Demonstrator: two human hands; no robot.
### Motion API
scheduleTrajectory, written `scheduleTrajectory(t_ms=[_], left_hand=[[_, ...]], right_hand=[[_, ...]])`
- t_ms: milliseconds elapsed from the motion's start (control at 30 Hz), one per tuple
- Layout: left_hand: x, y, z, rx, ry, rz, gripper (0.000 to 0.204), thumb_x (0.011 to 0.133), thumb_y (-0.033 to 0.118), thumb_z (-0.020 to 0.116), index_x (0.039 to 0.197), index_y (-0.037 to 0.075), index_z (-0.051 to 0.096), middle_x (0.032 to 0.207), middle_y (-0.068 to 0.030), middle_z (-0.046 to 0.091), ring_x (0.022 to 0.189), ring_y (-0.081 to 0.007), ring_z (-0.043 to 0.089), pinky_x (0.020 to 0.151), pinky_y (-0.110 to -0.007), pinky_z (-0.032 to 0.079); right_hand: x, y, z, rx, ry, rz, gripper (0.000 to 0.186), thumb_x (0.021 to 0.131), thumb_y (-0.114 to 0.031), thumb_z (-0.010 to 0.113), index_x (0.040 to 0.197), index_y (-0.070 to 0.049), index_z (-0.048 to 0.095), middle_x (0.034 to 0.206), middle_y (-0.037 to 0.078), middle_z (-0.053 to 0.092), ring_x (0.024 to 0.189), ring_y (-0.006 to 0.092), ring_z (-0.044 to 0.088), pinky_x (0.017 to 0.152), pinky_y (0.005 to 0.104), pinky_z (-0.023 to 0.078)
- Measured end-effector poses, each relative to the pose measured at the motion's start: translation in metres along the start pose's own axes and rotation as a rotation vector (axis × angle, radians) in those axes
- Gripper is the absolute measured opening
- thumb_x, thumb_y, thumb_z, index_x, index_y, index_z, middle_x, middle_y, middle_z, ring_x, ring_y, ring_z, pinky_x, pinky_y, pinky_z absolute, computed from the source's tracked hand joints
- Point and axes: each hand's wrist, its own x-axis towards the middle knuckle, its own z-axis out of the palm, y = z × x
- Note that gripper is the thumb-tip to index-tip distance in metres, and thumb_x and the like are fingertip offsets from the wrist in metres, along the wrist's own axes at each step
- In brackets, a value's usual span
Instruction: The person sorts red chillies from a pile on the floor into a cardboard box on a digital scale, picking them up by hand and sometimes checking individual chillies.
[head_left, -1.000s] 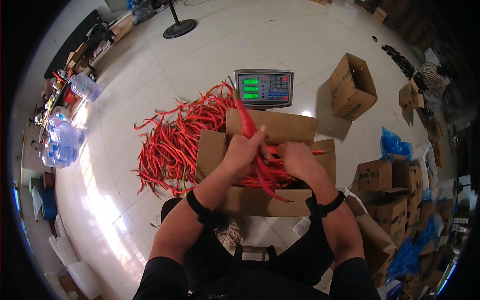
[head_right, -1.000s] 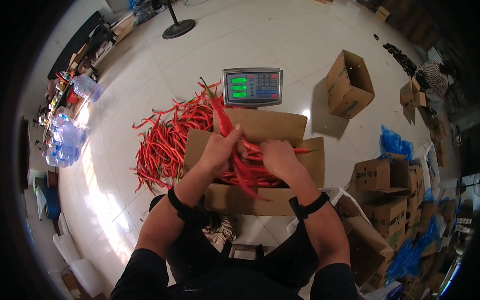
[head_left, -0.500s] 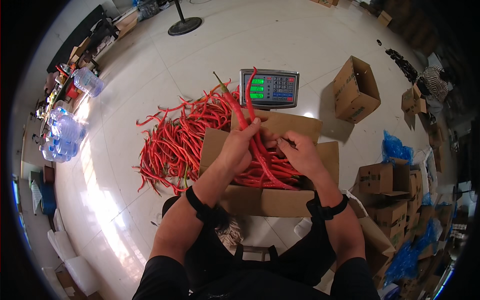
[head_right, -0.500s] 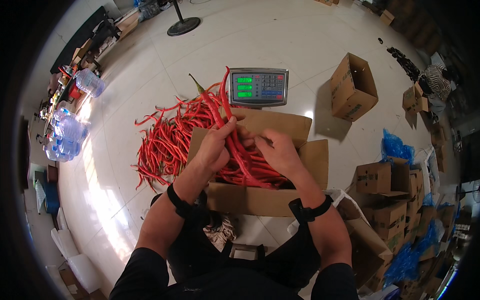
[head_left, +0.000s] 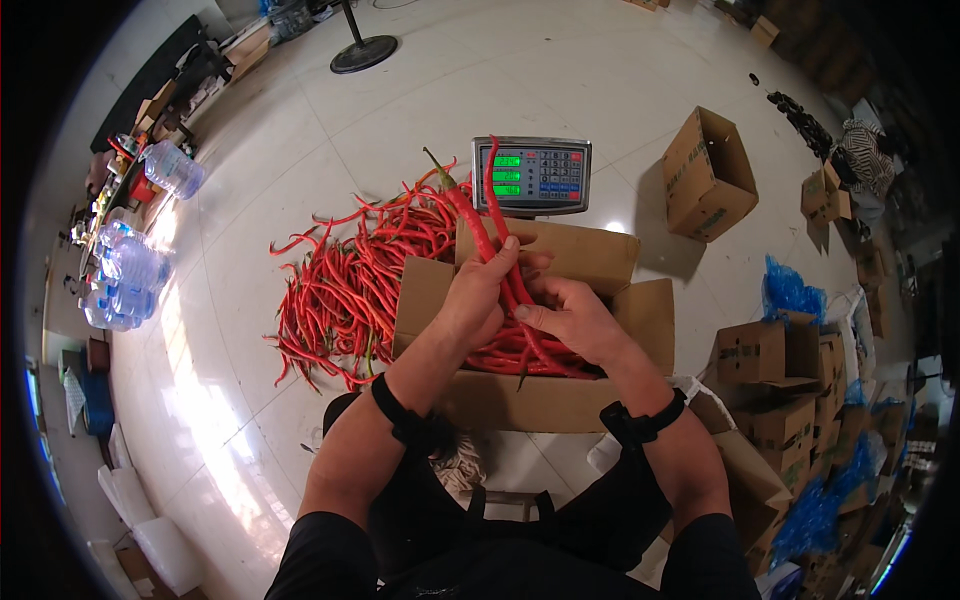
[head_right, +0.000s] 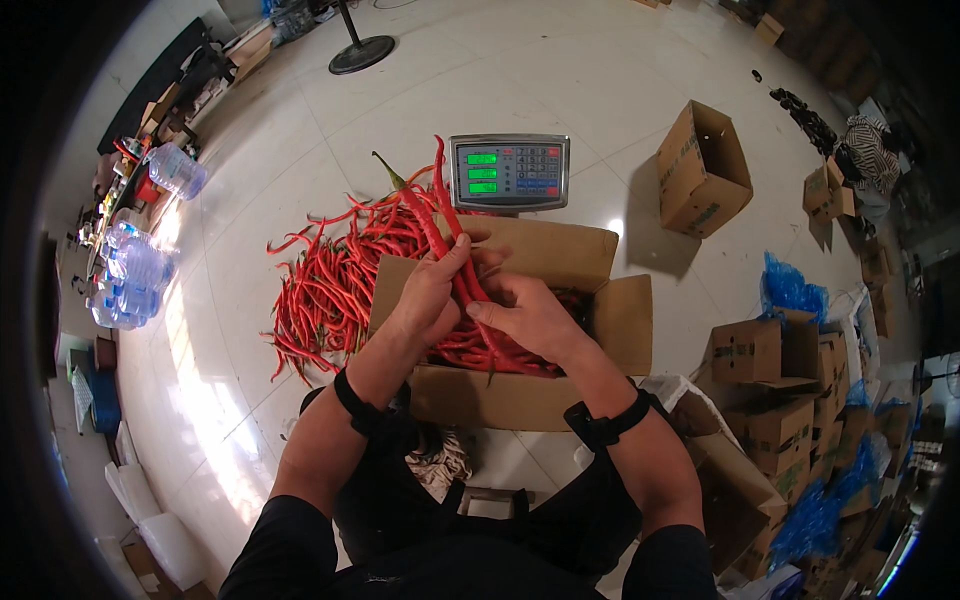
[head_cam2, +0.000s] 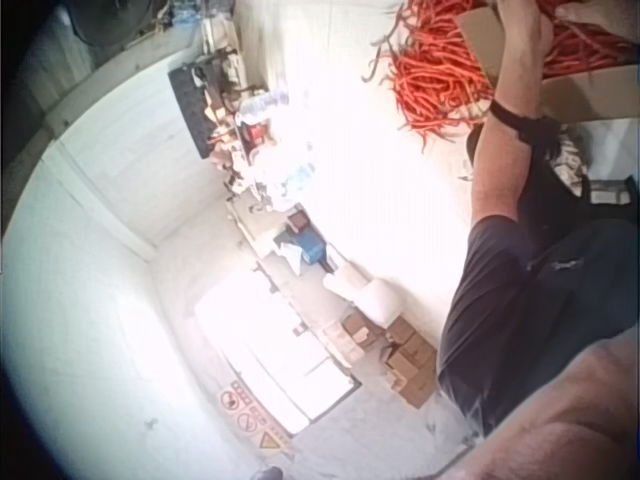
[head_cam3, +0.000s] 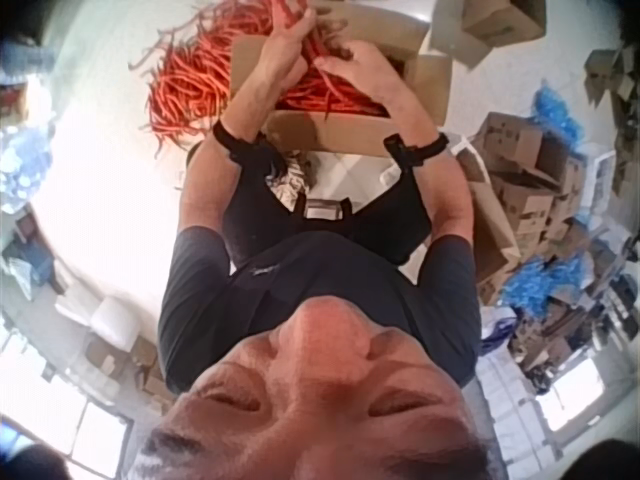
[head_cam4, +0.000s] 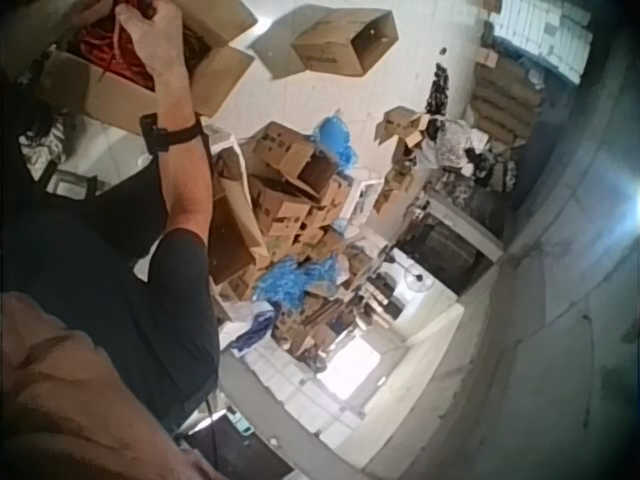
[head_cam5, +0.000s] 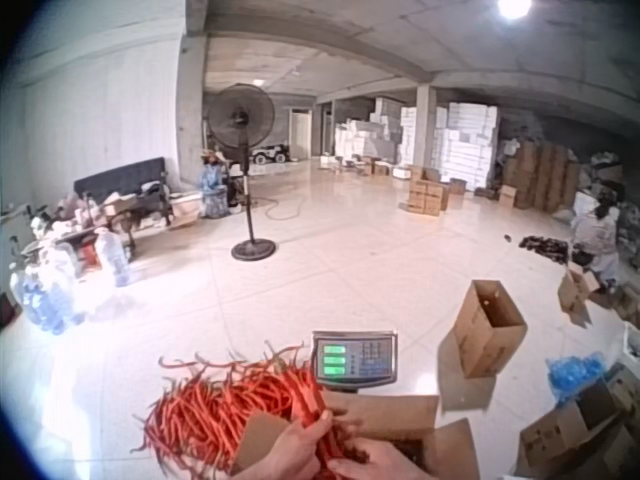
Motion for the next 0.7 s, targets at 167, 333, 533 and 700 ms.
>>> scheduleTrajectory(t_ms=[167,333,533,700], left_hand=[[-0.003,0.001,0.007,0.015,-0.022,0.017,0.036,0.102,0.028,0.042,0.128,0.003,0.047,0.108,-0.0155,0.063,0.099,-0.0234,0.062,0.089,-0.037,0.053],[-0.006,0.005,0.013,0.059,0.020,0.026,0.039,0.103,0.034,0.038,0.126,0.005,0.050,0.107,-0.0154,0.063,0.101,-0.0233,0.061,0.087,-0.038,0.052],[-0.006,0.021,0.004,0.364,0.208,-0.026,0.054,0.099,0.051,0.039,0.117,0.003,0.057,0.096,-0.0120,0.066,0.083,-0.0185,0.065,0.069,-0.031,0.053],[-0.009,0.036,0.002,0.516,0.232,0.081,0.057,0.099,0.053,0.035,0.117,0.003,0.057,0.092,-0.0110,0.066,0.071,-0.0125,0.061,0.057,-0.028,0.047]], right_hand=[[-0.001,-0.002,-0.004,-0.103,0.104,-0.045,0.024,0.088,-0.014,0.067,0.102,0.005,0.062,0.089,0.008,0.066,0.080,0.0119,0.061,0.074,0.0274,0.050],[-0.001,0.006,-0.007,-0.271,0.288,-0.203,0.023,0.088,-0.014,0.067,0.103,0.003,0.062,0.085,0.009,0.067,0.078,0.0110,0.061,0.071,0.0280,0.050],[-0.009,-0.019,-0.020,-0.757,0.635,-0.552,0.016,0.090,-0.014,0.061,0.103,-0.004,0.061,0.086,0.016,0.062,0.070,0.0358,0.059,0.062,0.0376,0.048],[-0.019,-0.029,-0.040,-0.935,0.754,-0.513,0.017,0.089,-0.015,0.063,0.101,-0.004,0.061,0.086,0.016,0.062,0.074,0.0348,0.061,0.064,0.0384,0.049]])
